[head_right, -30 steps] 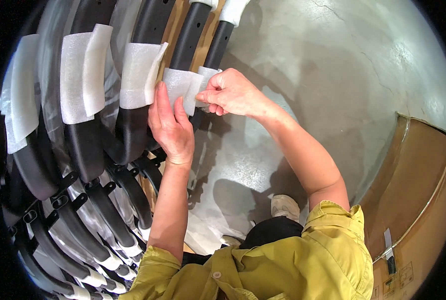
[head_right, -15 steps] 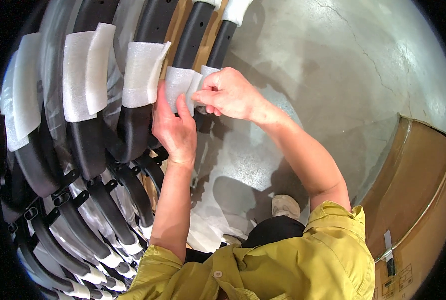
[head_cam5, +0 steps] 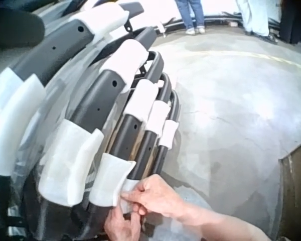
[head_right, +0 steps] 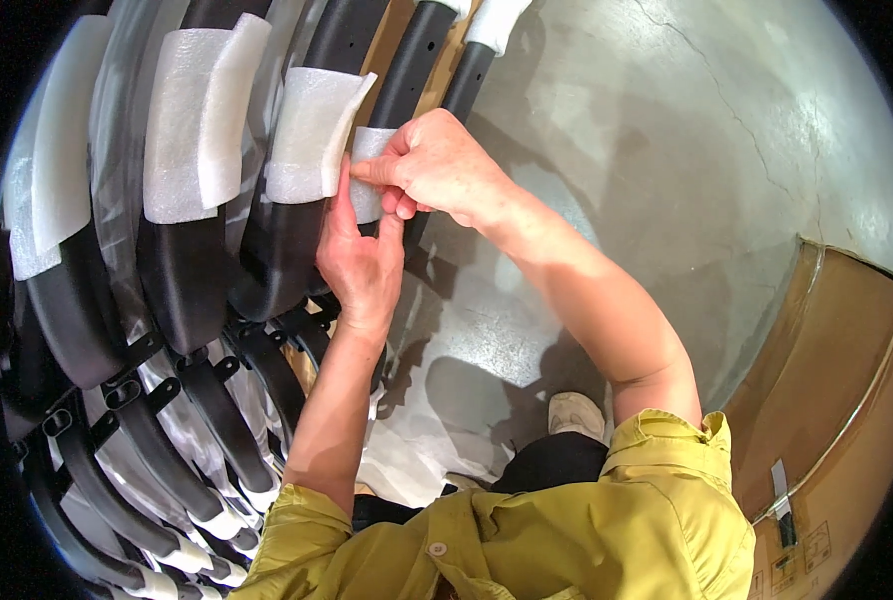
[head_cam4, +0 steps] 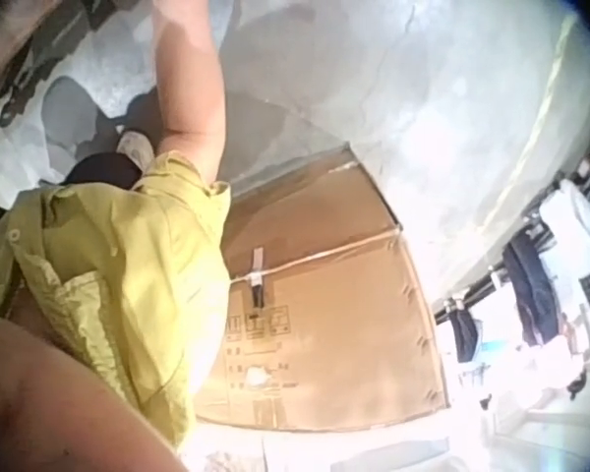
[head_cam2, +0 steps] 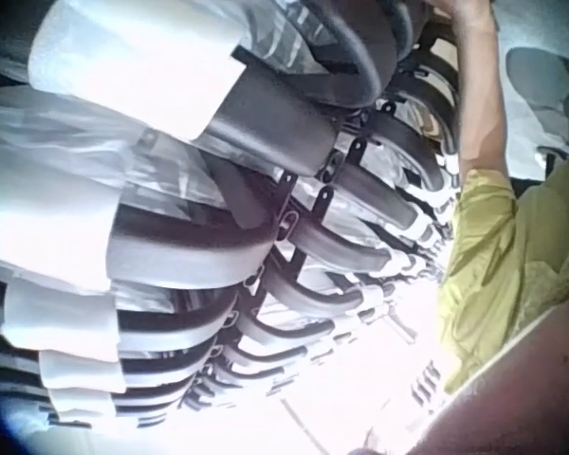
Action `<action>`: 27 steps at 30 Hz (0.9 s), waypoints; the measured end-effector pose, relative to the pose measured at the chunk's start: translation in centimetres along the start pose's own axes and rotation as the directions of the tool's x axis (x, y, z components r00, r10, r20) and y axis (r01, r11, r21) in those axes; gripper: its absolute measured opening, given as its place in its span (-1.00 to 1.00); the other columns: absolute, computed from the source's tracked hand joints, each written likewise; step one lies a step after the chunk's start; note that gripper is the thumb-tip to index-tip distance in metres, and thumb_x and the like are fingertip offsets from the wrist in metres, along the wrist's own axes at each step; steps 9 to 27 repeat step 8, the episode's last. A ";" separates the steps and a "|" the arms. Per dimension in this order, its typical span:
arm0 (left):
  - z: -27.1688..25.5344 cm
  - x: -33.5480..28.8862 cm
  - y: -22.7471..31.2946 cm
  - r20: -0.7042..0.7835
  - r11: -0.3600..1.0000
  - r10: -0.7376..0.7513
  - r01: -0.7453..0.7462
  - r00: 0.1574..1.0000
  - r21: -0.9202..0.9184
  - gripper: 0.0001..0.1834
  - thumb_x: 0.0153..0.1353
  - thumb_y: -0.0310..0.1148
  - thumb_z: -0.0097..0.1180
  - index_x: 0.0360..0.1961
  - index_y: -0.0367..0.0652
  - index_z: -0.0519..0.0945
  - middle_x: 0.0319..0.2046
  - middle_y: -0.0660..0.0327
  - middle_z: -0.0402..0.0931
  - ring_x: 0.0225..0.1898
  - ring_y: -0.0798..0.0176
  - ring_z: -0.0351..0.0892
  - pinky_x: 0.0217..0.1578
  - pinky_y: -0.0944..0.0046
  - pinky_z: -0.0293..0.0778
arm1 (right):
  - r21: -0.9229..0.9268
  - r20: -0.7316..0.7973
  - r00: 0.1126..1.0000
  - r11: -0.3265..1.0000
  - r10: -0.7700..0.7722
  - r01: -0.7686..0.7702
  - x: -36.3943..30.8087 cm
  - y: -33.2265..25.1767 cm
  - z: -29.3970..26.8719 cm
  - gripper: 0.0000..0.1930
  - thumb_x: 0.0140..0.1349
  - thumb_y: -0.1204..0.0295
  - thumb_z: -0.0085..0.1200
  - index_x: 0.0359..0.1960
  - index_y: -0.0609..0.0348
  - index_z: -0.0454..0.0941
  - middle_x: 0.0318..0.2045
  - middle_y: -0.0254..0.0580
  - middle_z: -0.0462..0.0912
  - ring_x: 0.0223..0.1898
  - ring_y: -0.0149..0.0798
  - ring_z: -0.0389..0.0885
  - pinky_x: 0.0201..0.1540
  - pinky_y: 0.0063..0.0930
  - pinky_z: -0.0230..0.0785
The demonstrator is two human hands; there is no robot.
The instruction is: The recorder wraps white foam protective strips around black metal chair frame parts in a factory setting.
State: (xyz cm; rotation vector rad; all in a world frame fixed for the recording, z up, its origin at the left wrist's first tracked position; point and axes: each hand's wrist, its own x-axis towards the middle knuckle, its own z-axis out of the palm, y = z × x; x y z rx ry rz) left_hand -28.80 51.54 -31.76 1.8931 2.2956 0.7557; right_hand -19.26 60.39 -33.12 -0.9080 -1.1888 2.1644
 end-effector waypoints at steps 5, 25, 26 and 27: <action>2.0 -0.1 -2.0 -0.086 0.725 -0.146 0.048 0.986 -0.687 -0.53 0.06 -0.39 0.08 0.03 -0.24 0.33 -0.06 0.04 0.39 -0.03 0.14 0.39 -0.06 0.27 0.30 | 0.109 0.020 1.000 0.994 0.013 -0.015 -0.3 -0.1 0.1 -0.72 0.07 0.34 0.05 -0.63 0.35 0.50 -0.77 -0.24 0.46 -0.76 -0.49 0.39 -0.71 -0.68 0.23; 1.5 0.1 -0.4 -0.121 0.991 -0.122 0.115 0.985 -0.065 -0.56 0.09 -0.39 0.05 0.02 -0.24 0.33 -0.04 0.05 0.38 -0.02 0.16 0.39 -0.06 0.29 0.30 | 0.150 -0.072 0.997 0.988 -0.033 0.044 -0.6 0.2 -0.4 -0.68 0.09 0.26 0.04 -0.56 0.34 0.51 -0.74 -0.23 0.48 -0.74 -0.49 0.40 -0.71 -0.70 0.22; 1.5 0.1 -0.4 -0.121 0.991 -0.122 0.115 0.985 -0.065 -0.56 0.09 -0.39 0.05 0.02 -0.24 0.33 -0.04 0.05 0.38 -0.02 0.16 0.39 -0.06 0.29 0.30 | 0.150 -0.072 0.997 0.988 -0.033 0.044 -0.6 0.2 -0.4 -0.68 0.09 0.26 0.04 -0.56 0.34 0.51 -0.74 -0.23 0.48 -0.74 -0.49 0.40 -0.71 -0.70 0.22; 1.5 0.1 -0.4 -0.121 0.991 -0.122 0.115 0.985 -0.065 -0.56 0.09 -0.39 0.05 0.02 -0.24 0.33 -0.04 0.05 0.38 -0.02 0.16 0.39 -0.06 0.29 0.30 | 0.150 -0.072 0.997 0.988 -0.033 0.044 -0.6 0.2 -0.4 -0.68 0.09 0.26 0.04 -0.56 0.34 0.51 -0.74 -0.23 0.48 -0.74 -0.49 0.40 -0.71 -0.70 0.22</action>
